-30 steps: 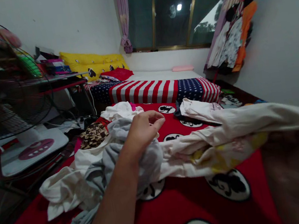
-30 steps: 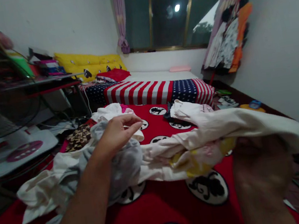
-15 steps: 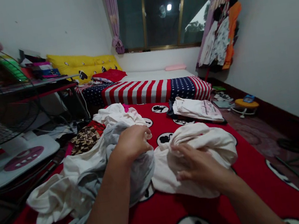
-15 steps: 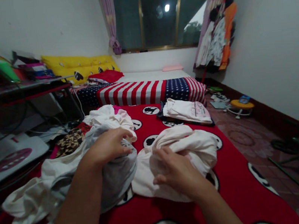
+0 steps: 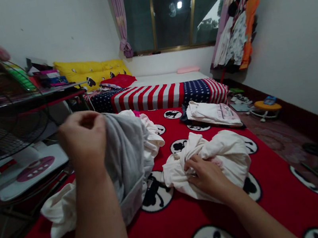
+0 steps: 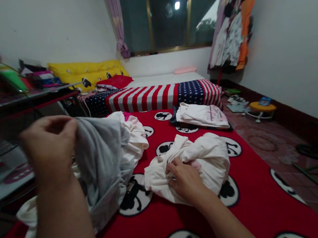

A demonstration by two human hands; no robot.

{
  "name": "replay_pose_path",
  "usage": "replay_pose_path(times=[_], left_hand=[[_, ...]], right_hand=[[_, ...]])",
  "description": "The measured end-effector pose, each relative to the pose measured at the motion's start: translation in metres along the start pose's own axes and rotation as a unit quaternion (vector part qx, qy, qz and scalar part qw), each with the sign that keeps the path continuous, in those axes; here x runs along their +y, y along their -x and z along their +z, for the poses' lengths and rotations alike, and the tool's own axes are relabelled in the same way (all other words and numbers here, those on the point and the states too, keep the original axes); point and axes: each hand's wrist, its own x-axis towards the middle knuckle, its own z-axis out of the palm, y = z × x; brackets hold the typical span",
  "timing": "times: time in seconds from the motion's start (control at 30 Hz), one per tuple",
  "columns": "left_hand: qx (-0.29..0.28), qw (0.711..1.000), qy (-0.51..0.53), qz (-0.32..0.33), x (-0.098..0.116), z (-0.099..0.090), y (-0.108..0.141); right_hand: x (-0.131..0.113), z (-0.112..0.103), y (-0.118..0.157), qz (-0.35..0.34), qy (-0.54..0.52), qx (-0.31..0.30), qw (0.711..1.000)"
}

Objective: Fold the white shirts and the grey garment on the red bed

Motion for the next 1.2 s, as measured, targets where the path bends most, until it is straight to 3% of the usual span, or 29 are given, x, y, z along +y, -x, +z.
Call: replay_pose_path(times=[0.03,0.1,0.27,0.37,0.43,0.53,0.6,0.67,0.73,0.8,0.9,1.0,1.1,1.2], left_hand=[[0.060,0.998,0.018,0.001,-0.004,-0.006,-0.003],[0.117,0.993,0.035,0.007,-0.010,-0.014,-0.005],[0.072,0.997,-0.002,0.036,-0.004,-0.007,-0.001],[0.062,0.994,0.076,0.047,0.017,-0.003,0.004],[-0.033,0.983,0.178,0.043,0.036,-0.001,0.012],[-0.264,0.918,0.288,0.066,0.062,0.007,0.033],[-0.388,0.866,0.289,0.131,0.074,0.019,0.051],[-0.473,0.820,0.246,0.208,0.080,0.033,0.068],[-0.518,0.797,0.186,0.249,0.082,0.047,0.083],[-0.537,0.795,0.125,0.252,0.082,0.060,0.096],[-0.558,0.784,0.086,0.259,0.079,0.076,0.113],[-0.598,0.742,0.094,0.288,0.072,0.093,0.130],[-0.636,0.705,0.065,0.306,0.067,0.104,0.144],[-0.634,0.706,0.042,0.314,0.067,0.109,0.147]], right_hand=[[0.000,0.001,0.000,0.000,-0.005,0.003,1.000],[0.000,0.003,0.000,0.002,-0.012,0.010,1.000],[0.002,0.001,-0.001,0.003,-0.047,0.018,0.999],[-0.007,-0.009,0.002,-0.009,-0.115,0.076,0.990],[-0.017,-0.021,0.006,-0.036,-0.163,0.129,0.978],[-0.028,-0.040,0.014,-0.082,-0.243,0.213,0.943],[-0.029,-0.054,0.021,-0.086,-0.300,0.275,0.909],[-0.026,-0.068,0.027,-0.061,-0.353,0.355,0.863],[-0.019,-0.084,0.033,-0.023,-0.398,0.454,0.797],[-0.013,-0.099,0.038,0.008,-0.439,0.536,0.721],[-0.003,-0.120,0.045,-0.001,-0.503,0.583,0.638],[0.007,-0.133,0.050,-0.031,-0.519,0.608,0.600],[0.016,-0.138,0.055,-0.036,-0.505,0.626,0.593],[0.019,-0.139,0.057,-0.038,-0.517,0.617,0.592]])
